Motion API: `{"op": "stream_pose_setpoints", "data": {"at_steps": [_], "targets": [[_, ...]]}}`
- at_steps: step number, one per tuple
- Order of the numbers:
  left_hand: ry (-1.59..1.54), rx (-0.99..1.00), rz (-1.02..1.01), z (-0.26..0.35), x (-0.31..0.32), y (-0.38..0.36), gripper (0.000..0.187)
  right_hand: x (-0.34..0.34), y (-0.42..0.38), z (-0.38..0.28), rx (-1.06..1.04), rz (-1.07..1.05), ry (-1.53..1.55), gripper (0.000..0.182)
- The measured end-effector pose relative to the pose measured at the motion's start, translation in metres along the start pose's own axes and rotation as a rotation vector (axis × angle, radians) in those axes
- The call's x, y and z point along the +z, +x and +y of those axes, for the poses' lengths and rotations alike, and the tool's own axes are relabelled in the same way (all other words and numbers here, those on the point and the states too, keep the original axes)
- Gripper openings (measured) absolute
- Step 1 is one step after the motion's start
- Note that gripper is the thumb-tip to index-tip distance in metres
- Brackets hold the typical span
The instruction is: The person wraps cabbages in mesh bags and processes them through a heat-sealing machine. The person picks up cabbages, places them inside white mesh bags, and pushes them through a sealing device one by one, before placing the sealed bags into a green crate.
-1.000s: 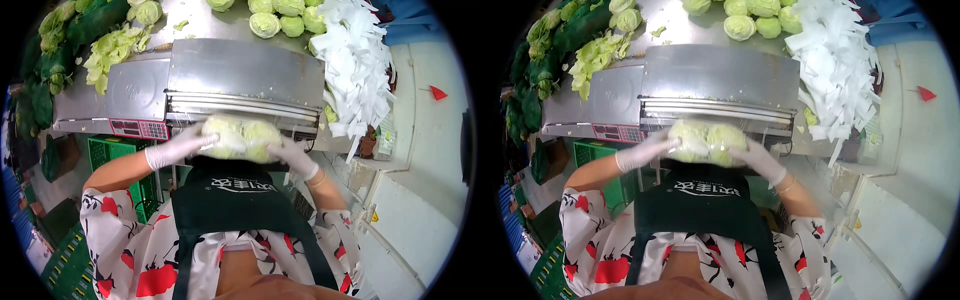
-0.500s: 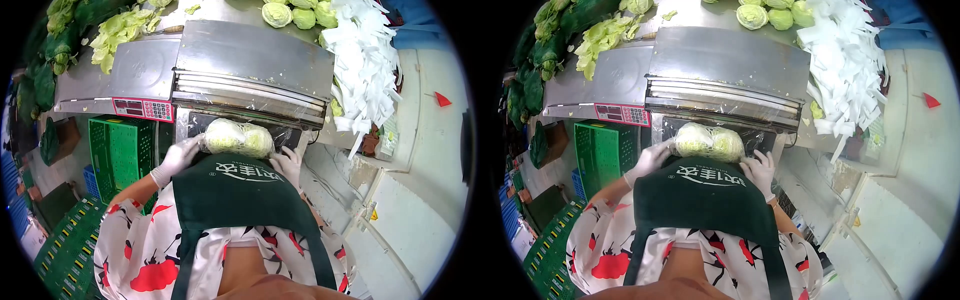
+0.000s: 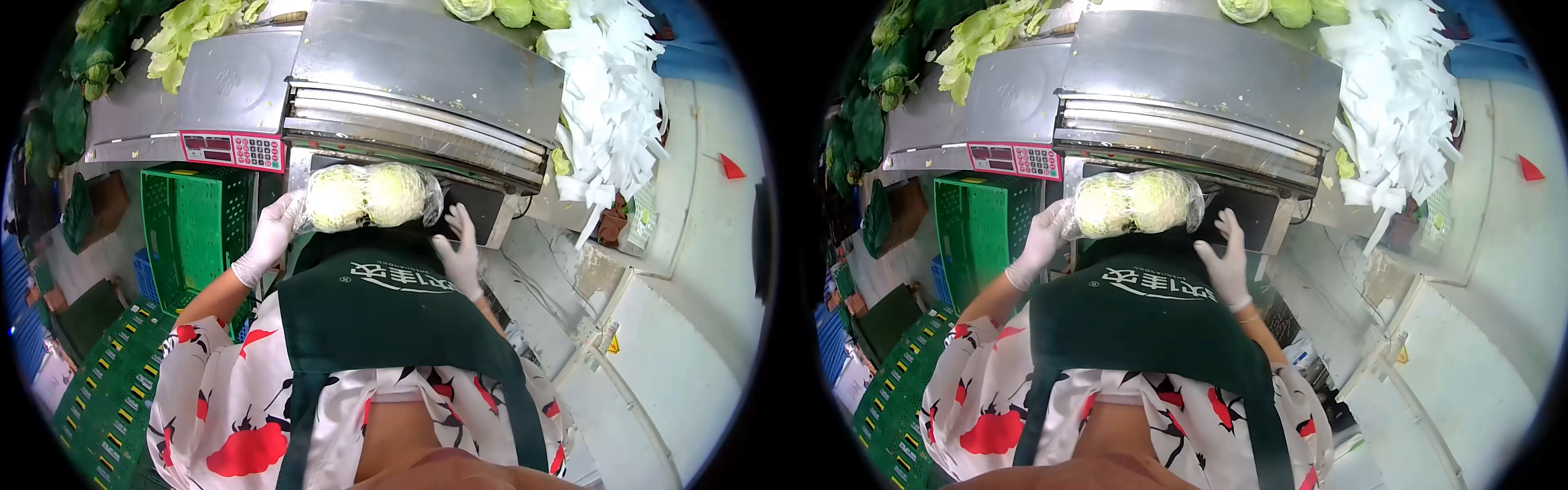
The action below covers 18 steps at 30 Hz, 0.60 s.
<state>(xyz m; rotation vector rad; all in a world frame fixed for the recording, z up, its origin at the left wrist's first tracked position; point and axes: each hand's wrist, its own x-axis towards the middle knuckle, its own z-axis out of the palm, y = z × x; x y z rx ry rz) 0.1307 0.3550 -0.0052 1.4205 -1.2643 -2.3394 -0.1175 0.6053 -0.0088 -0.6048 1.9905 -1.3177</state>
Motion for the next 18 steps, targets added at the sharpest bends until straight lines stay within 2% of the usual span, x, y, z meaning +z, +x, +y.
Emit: {"op": "stream_pose_setpoints", "data": {"at_steps": [1,2,3,4,5,6,7,9,10,11,13,14,15,16,17,18], "targets": [[0.020,0.022,0.006,-0.002,0.000,0.002,0.033,0.015,0.005,0.001,-0.075,0.025,-0.018,0.079],[0.045,0.040,0.012,-0.005,-0.001,0.002,0.033,0.028,0.010,-0.002,-0.110,0.096,-0.020,0.075],[0.070,0.056,0.019,-0.006,-0.003,0.000,0.032,0.040,0.018,-0.018,-0.229,0.215,-0.177,0.040],[0.085,0.075,0.037,-0.002,-0.001,-0.003,0.033,0.038,0.022,-0.019,-0.059,0.198,-0.015,0.025],[0.097,0.095,0.054,0.005,0.003,-0.007,0.033,0.035,0.025,-0.020,0.110,0.180,0.144,0.021],[0.106,0.117,0.071,0.011,0.006,-0.008,0.033,0.035,0.035,-0.024,0.152,0.247,0.379,0.033],[0.103,0.088,0.066,0.013,0.000,-0.010,0.034,0.030,0.038,-0.026,0.202,0.250,0.671,0.033],[0.099,0.020,0.055,0.015,-0.021,-0.016,0.036,0.014,0.034,-0.024,0.359,0.220,0.794,0.034],[-0.059,0.076,0.065,0.022,-0.009,-0.016,0.037,0.003,0.025,-0.024,0.358,0.128,0.790,0.031],[-0.157,0.026,0.127,0.032,0.002,-0.024,0.033,-0.009,0.013,-0.016,0.451,0.120,0.728,0.032],[-0.094,-0.150,0.141,0.010,-0.013,-0.020,0.029,-0.024,-0.012,0.018,0.629,0.103,0.605,0.035],[0.048,-0.214,0.119,-0.031,-0.035,-0.012,0.026,-0.023,-0.025,0.036,0.597,0.058,0.217,0.037],[0.287,-0.382,0.030,-0.039,-0.034,-0.015,0.024,-0.021,-0.035,0.055,0.550,0.012,-0.166,0.039],[0.381,-0.461,-0.054,-0.066,-0.039,-0.001,0.023,-0.006,-0.045,0.069,0.156,-0.002,-0.421,0.030],[0.474,-0.542,-0.141,-0.093,-0.044,0.011,0.022,0.008,-0.044,0.072,0.226,-0.090,-0.526,0.031],[0.334,-0.423,-0.144,-0.102,-0.038,0.011,0.022,0.026,-0.043,0.104,0.380,-0.150,-0.598,0.031]]}}
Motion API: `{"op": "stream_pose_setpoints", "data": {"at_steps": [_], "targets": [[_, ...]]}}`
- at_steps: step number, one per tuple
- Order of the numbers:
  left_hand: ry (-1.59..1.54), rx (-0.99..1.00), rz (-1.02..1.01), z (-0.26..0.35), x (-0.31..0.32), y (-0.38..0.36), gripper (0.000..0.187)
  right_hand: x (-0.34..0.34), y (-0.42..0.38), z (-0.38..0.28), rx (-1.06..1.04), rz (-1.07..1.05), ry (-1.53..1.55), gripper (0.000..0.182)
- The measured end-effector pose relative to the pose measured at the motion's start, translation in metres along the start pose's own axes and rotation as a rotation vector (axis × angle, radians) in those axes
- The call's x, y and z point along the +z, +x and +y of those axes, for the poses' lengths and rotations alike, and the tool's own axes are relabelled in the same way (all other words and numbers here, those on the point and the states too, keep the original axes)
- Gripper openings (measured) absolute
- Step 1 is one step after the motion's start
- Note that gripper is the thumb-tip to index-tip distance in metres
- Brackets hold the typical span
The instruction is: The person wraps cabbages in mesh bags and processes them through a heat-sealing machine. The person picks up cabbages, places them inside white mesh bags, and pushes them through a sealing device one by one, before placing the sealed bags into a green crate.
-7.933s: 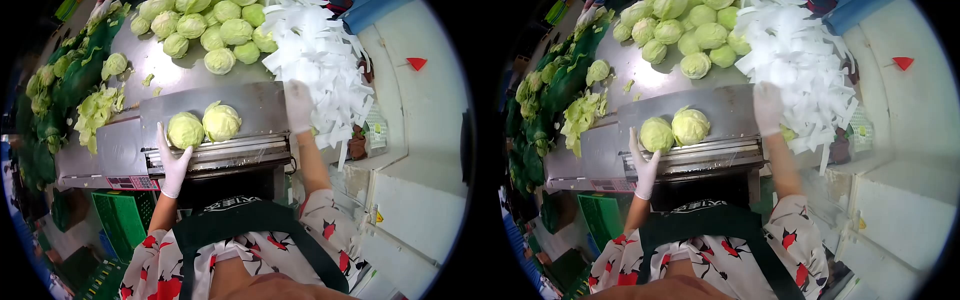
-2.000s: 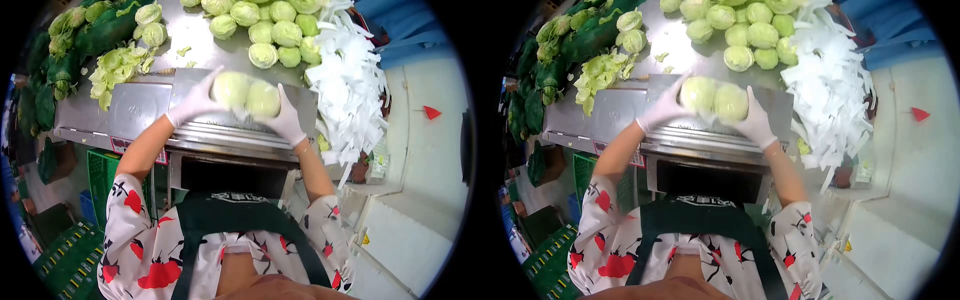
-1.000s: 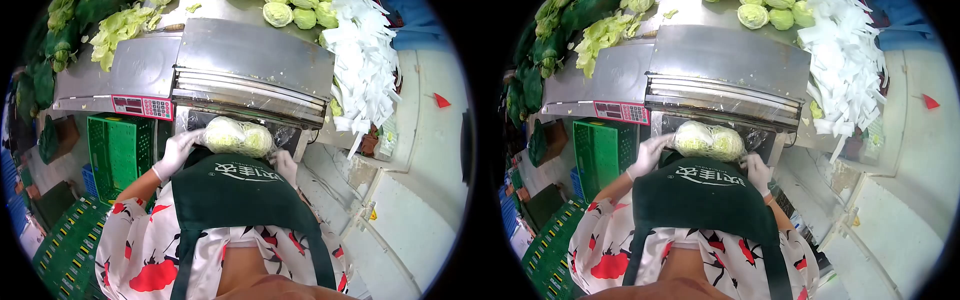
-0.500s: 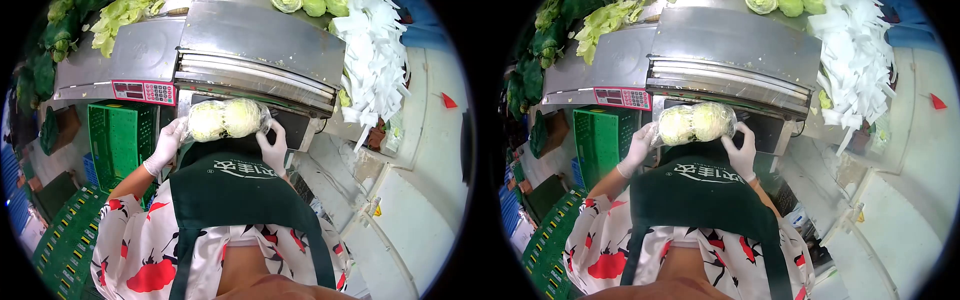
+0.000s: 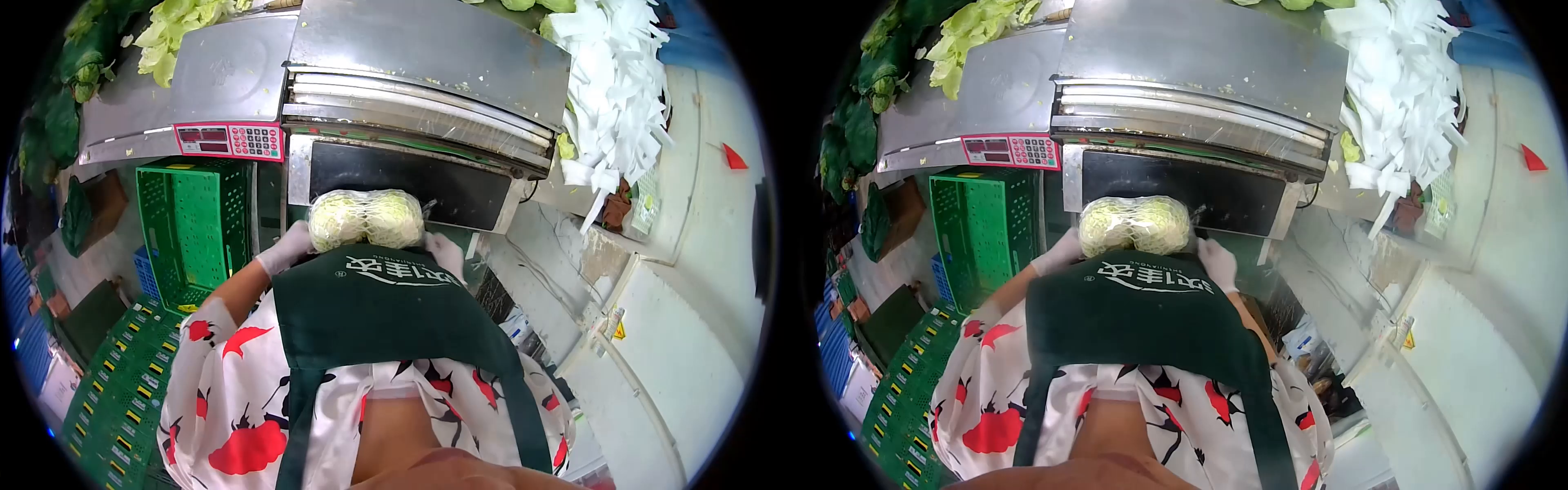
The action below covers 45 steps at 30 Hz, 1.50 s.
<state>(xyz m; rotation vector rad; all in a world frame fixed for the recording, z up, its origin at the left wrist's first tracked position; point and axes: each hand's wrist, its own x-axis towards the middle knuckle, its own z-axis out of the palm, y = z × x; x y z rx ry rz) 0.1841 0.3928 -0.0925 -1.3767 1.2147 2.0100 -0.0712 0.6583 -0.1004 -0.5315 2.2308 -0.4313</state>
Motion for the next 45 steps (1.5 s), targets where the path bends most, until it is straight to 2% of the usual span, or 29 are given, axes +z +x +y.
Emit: {"op": "stream_pose_setpoints", "data": {"at_steps": [2,5,7,8,10,11,12,13,15,16,17,18,19,21,22,23,25,26,27,29,31,33,34,37,38,39,41,44,45], "targets": [[-0.248,0.221,0.009,0.007,0.020,0.009,0.021,0.027,0.024,-0.010,-0.132,-0.114,-0.004,0.032],[-0.578,0.358,0.078,0.035,0.023,-0.004,0.020,0.037,0.030,-0.045,-0.567,-0.206,0.771,0.029],[-0.369,0.525,0.027,0.069,0.008,-0.021,0.021,0.024,0.025,-0.075,-0.287,-0.517,1.054,0.026],[-0.239,0.760,0.012,0.095,0.004,-0.042,0.025,0.017,0.022,-0.093,-0.133,-0.676,1.181,0.025],[-0.482,0.967,-0.441,0.121,-0.010,-0.029,0.035,-0.028,0.032,-0.159,-0.592,-0.873,0.822,0.014],[-0.701,0.951,-0.548,0.138,-0.004,-0.034,0.040,-0.041,0.023,-0.181,-0.294,-1.109,1.124,0.011],[-0.917,0.928,-0.659,0.155,0.002,-0.040,0.045,-0.045,0.023,-0.191,-0.254,-1.072,1.002,0.013],[-0.981,0.955,-0.420,0.179,0.027,-0.074,0.050,-0.051,0.023,-0.200,-0.218,-1.037,0.880,0.014],[-0.957,0.862,-0.713,0.174,0.028,-0.094,0.052,-0.075,0.009,-0.220,-0.322,-0.747,0.876,0.019],[-0.753,0.885,-0.770,0.162,0.016,-0.090,0.050,-0.086,0.004,-0.223,-0.370,-0.613,0.874,0.021],[-0.549,0.893,-0.813,0.148,0.003,-0.087,0.051,-0.087,0.009,-0.218,-0.210,-0.593,1.181,0.039],[-0.534,0.863,-0.719,0.149,0.000,-0.095,0.054,-0.084,0.007,-0.212,-0.270,-0.682,1.210,0.045],[-0.686,0.629,-0.581,0.154,-0.001,-0.114,0.055,-0.080,0.010,-0.215,-0.384,-0.702,1.012,0.050],[-1.020,0.526,-0.454,0.153,-0.009,-0.114,0.058,-0.070,0.014,-0.228,-0.656,-0.606,0.403,0.058],[-1.179,0.577,-0.461,0.155,-0.016,-0.119,0.064,-0.062,0.019,-0.242,-0.475,-0.676,0.483,0.052],[-1.184,0.733,-0.338,0.156,-0.020,-0.128,0.080,-0.053,0.022,-0.257,-0.554,-0.629,0.533,0.048],[-1.115,1.248,-0.104,0.147,-0.029,-0.127,0.079,-0.026,0.020,-0.289,-0.701,-0.538,0.639,0.040],[-0.817,1.212,0.382,0.150,-0.031,-0.133,0.118,-0.014,0.020,-0.309,-0.584,-0.585,0.796,0.040],[-0.626,1.413,0.579,0.139,-0.032,-0.120,0.117,-0.005,0.021,-0.327,-0.512,-0.648,0.864,0.043],[-0.435,1.203,0.838,0.093,-0.066,-0.097,0.100,0.008,0.022,-0.363,-0.794,-0.639,0.534,0.055],[-0.965,1.123,0.507,0.074,-0.110,-0.104,0.081,0.007,0.012,-0.396,-1.084,-0.710,0.215,0.073],[-1.164,1.068,0.558,0.039,-0.155,-0.093,0.069,0.006,0.016,-0.398,-1.173,-0.611,-0.012,0.076],[-1.069,1.007,0.784,0.022,-0.171,-0.085,0.068,-0.004,0.019,-0.400,-1.018,-0.638,0.102,0.071],[-1.300,0.847,0.764,-0.084,-0.268,-0.026,0.063,-0.037,0.043,-0.381,-0.709,-0.515,0.463,0.040],[-1.288,0.790,0.867,-0.090,-0.279,-0.023,0.061,-0.048,0.053,-0.371,-0.687,-0.391,0.494,0.036],[-1.189,0.672,1.164,-0.091,-0.279,-0.019,0.064,-0.062,0.062,-0.365,-0.675,-0.277,0.521,0.032],[-1.053,0.517,1.361,-0.113,-0.289,0.006,0.068,-0.092,0.072,-0.353,-0.495,-0.207,0.608,0.030],[-0.930,0.666,1.194,-0.117,-0.281,0.051,0.070,-0.122,0.092,-0.333,-0.508,0.012,0.593,0.027],[-0.978,0.554,1.099,-0.126,-0.292,0.071,0.070,-0.136,0.099,-0.327,-0.507,0.105,0.506,0.026]]}}
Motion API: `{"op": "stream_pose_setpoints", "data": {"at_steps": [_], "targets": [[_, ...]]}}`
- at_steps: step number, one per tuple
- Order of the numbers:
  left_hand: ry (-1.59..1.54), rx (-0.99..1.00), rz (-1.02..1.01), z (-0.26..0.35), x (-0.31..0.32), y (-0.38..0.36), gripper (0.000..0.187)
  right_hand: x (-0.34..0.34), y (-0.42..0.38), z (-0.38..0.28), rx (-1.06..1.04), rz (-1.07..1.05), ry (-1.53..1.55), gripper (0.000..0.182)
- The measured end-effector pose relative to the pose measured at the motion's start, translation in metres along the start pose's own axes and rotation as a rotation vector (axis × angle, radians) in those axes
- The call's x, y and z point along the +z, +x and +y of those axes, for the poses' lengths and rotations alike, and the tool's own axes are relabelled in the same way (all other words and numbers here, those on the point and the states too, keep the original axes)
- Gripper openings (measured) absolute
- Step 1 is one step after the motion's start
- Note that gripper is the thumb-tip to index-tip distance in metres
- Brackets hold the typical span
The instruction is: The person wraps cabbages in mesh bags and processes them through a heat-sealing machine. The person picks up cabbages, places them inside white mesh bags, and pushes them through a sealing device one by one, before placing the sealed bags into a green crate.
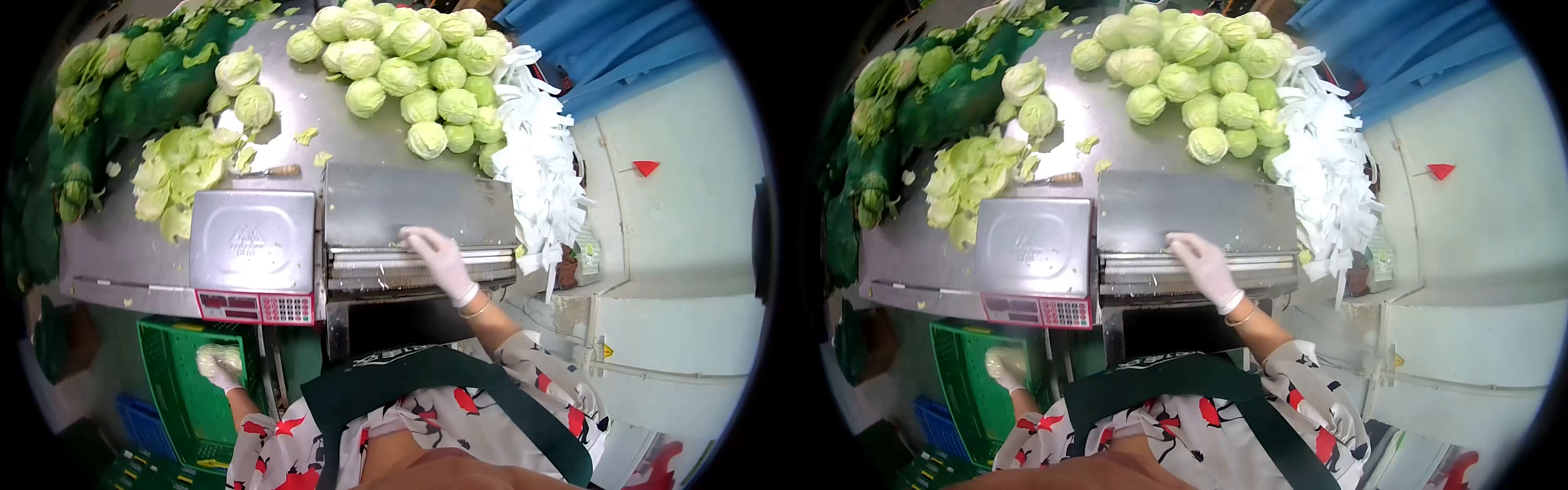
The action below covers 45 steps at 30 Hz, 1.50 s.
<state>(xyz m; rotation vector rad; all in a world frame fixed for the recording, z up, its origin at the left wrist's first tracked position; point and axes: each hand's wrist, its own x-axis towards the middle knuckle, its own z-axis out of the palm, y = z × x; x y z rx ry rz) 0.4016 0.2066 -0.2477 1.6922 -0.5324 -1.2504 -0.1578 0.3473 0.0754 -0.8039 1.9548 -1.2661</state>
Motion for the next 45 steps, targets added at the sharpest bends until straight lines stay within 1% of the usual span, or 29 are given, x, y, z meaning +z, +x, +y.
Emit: {"op": "stream_pose_setpoints", "data": {"at_steps": [2,3,4,5,6,8,9,10,11,12,13,14,15,16,17,19,21,23,24,27,30,31,34,35,38,39,42,43,45], "targets": [[0.036,-0.279,-0.016,-0.047,-0.009,0.047,0.071,-0.040,0.025,0.006,-0.267,0.298,-0.364,0.019],[0.058,-0.263,-0.032,-0.039,-0.004,0.045,0.072,-0.062,0.038,0.002,-0.328,0.412,-0.435,0.022],[0.075,-0.243,-0.032,-0.021,0.005,0.040,0.073,-0.092,0.055,0.004,-0.318,0.446,-0.494,0.022],[0.096,-0.224,-0.023,-0.002,0.010,0.037,0.074,-0.134,0.085,0.040,-0.326,0.456,-0.587,0.023],[0.121,-0.205,-0.013,0.015,0.015,0.034,0.075,-0.160,0.105,0.039,-0.127,0.471,-0.703,0.027],[0.249,0.068,0.269,0.042,0.016,0.061,0.068,-0.209,0.144,0.063,-0.215,0.480,-1.224,0.036],[0.234,0.284,0.252,0.066,0.038,0.059,0.062,-0.229,0.163,0.074,-0.256,0.429,-1.404,0.042],[0.228,0.500,0.226,0.112,0.083,0.039,0.057,-0.245,0.180,0.084,-0.293,0.383,-1.585,0.047],[0.228,0.664,0.066,0.168,0.138,0.004,0.053,-0.256,0.193,0.093,-0.352,0.323,-1.713,0.046],[0.440,0.808,0.088,0.204,0.187,-0.016,0.054,-0.266,0.203,0.099,-0.409,0.262,-1.843,0.044],[0.464,0.869,0.001,0.227,0.234,-0.025,0.053,-0.270,0.211,0.103,-0.466,0.201,-1.973,0.043],[0.288,0.721,-0.148,0.242,0.288,-0.035,0.054,-0.272,0.220,0.103,-0.300,0.065,-1.969,0.041],[0.281,0.627,-0.306,0.252,0.335,-0.034,0.060,-0.272,0.228,0.095,-0.134,-0.070,-1.956,0.039],[0.387,0.807,-0.383,0.236,0.379,0.003,0.068,-0.273,0.235,0.092,0.034,-0.204,-1.933,0.037],[0.282,0.697,-0.485,0.245,0.432,-0.015,0.079,-0.277,0.238,0.102,-0.066,-0.127,-1.973,0.026],[0.463,0.944,-0.479,0.233,0.526,0.005,0.093,-0.270,0.234,0.076,-0.272,0.033,-1.830,0.031],[0.722,0.940,-0.576,0.233,0.602,0.030,0.098,-0.261,0.222,0.041,-0.430,0.231,-1.650,0.039],[0.980,1.003,-0.392,0.237,0.648,0.009,0.099,-0.249,0.206,0.000,-0.601,0.438,-1.378,0.040],[1.110,1.032,-0.299,0.240,0.663,0.001,0.100,-0.246,0.199,-0.021,-0.710,0.522,-1.211,0.037],[1.391,1.173,-0.195,0.236,0.675,0.008,0.097,-0.261,0.180,-0.034,-0.795,0.864,-1.110,0.039],[1.470,0.961,-0.406,0.258,0.653,-0.006,0.098,-0.244,0.156,-0.060,-0.653,0.914,-0.618,0.038],[1.353,1.079,-0.393,0.249,0.639,0.001,0.104,-0.248,0.151,-0.055,-0.617,0.949,-0.523,0.037],[1.080,1.331,-0.531,0.232,0.586,0.021,0.110,-0.248,0.140,-0.034,-0.520,0.919,-0.538,0.034],[1.035,1.337,-0.449,0.225,0.576,0.027,0.116,-0.239,0.140,-0.033,-0.481,0.895,-0.481,0.034],[0.982,0.962,-0.716,0.234,0.558,0.029,0.119,-0.200,0.136,-0.045,-0.340,0.802,-0.362,0.035],[1.025,1.001,-0.616,0.236,0.558,0.027,0.119,-0.189,0.136,-0.051,-0.293,0.775,-0.340,0.035],[0.958,0.629,-0.654,0.244,0.564,0.038,0.108,-0.173,0.135,-0.063,-0.217,0.672,-0.272,0.037],[0.713,0.556,-0.713,0.253,0.553,0.011,0.090,-0.173,0.133,-0.062,-0.211,0.631,-0.213,0.037],[0.399,0.180,-0.815,0.263,0.531,-0.013,0.078,-0.176,0.127,-0.058,-0.178,0.525,-0.031,0.035]]}}
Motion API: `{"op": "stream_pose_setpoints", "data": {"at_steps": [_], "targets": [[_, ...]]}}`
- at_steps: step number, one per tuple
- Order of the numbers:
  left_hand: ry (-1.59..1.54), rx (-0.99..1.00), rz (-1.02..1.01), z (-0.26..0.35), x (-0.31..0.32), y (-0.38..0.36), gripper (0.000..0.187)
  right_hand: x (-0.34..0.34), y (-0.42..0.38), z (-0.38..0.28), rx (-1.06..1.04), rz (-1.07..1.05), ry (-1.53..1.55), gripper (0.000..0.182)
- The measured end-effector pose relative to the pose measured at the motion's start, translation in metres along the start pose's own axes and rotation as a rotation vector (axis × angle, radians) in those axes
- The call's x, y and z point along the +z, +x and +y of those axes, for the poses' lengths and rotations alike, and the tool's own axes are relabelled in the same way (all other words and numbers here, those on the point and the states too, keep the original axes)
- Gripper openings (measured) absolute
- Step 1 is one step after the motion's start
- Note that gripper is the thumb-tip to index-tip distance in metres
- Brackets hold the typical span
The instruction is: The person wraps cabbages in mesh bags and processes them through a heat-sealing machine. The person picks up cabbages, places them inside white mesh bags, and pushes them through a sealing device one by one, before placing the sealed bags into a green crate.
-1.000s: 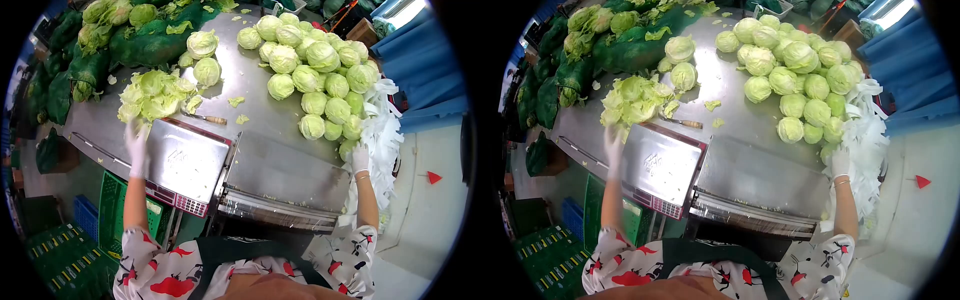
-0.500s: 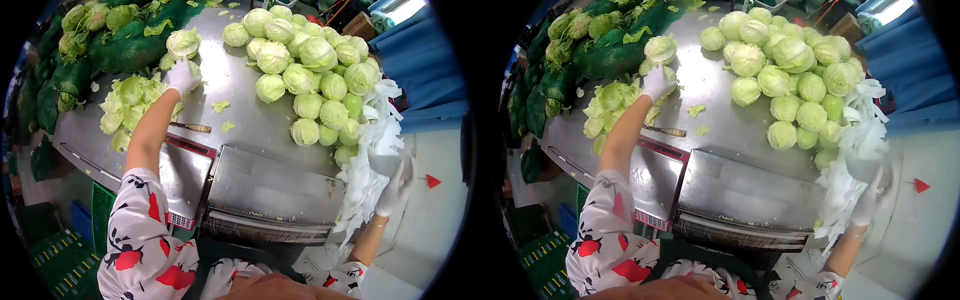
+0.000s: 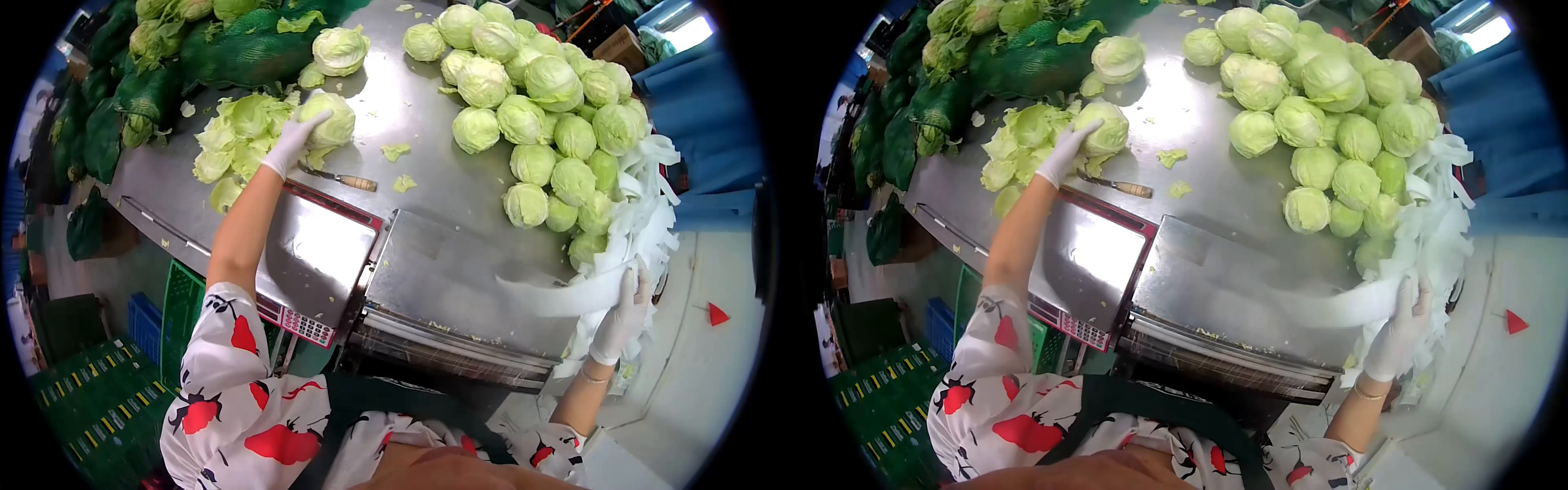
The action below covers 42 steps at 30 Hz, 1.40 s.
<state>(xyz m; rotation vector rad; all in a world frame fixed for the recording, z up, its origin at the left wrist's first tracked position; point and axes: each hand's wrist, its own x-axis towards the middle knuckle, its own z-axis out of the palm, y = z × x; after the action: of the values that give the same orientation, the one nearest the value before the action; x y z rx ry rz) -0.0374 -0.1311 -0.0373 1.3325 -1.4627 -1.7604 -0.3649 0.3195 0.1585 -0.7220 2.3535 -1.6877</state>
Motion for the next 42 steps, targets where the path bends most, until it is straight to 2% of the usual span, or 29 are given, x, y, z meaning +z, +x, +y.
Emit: {"op": "stream_pose_setpoints", "data": {"at_steps": [1,2,5,7,9,12,14,17,21,25,28,31,32,35,36,39,42], "targets": [[-0.213,-0.097,-0.051,0.002,-0.004,-0.009,0.072,-0.006,-0.001,0.004,0.057,-0.054,0.116,0.032],[-0.424,-0.109,-0.159,-0.014,-0.012,-0.001,0.065,-0.010,-0.004,0.007,0.117,-0.112,0.229,0.031],[-0.654,-0.050,-0.287,0.014,0.001,-0.062,0.069,-0.004,-0.018,0.019,0.288,-0.036,0.329,0.022],[-0.690,0.004,-0.324,0.023,0.010,-0.091,0.070,0.000,-0.029,0.039,0.499,-0.104,0.487,0.019],[-0.707,0.042,-0.352,0.028,0.020,-0.117,0.072,0.001,-0.044,0.054,0.585,-0.190,0.473,0.018],[-0.689,0.075,-0.335,0.034,0.028,-0.149,0.073,0.008,-0.068,0.058,0.600,-0.374,0.358,0.019],[-0.649,0.115,-0.340,0.039,0.029,-0.172,0.072,0.013,-0.075,0.052,0.722,-0.529,0.468,0.019],[-0.690,0.089,-0.343,0.046,0.024,-0.198,0.071,0.031,-0.088,0.017,0.685,-0.556,0.445,0.018],[-0.805,-0.002,-0.356,0.033,0.003,-0.213,0.070,0.053,-0.087,0.002,0.627,-0.648,0.496,0.020],[-0.896,-0.095,-0.291,0.017,-0.017,-0.227,0.071,0.086,-0.088,-0.017,0.607,-0.798,0.511,0.021],[-0.880,-0.077,-0.226,0.004,-0.030,-0.237,0.070,0.107,-0.092,-0.035,0.569,-0.952,0.503,0.020],[-0.451,0.212,0.067,-0.005,-0.029,-0.254,0.071,0.128,-0.106,-0.045,0.388,-1.020,0.373,0.018],[-0.324,0.298,0.185,-0.006,-0.030,-0.260,0.083,0.131,-0.113,-0.048,0.402,-1.036,0.374,0.017],[0.261,0.730,0.424,-0.014,-0.029,-0.273,0.097,0.136,-0.126,-0.057,0.439,-1.082,0.381,0.015],[0.363,0.801,0.437,-0.007,-0.030,-0.281,0.103,0.136,-0.127,-0.057,0.403,-1.075,0.331,0.014],[0.510,0.977,0.474,-0.013,-0.031,-0.286,0.103,0.133,-0.131,-0.060,0.411,-1.066,0.333,0.014],[0.468,0.869,0.426,-0.013,-0.025,-0.294,0.099,0.133,-0.129,-0.047,0.386,-1.082,0.309,0.013]]}}
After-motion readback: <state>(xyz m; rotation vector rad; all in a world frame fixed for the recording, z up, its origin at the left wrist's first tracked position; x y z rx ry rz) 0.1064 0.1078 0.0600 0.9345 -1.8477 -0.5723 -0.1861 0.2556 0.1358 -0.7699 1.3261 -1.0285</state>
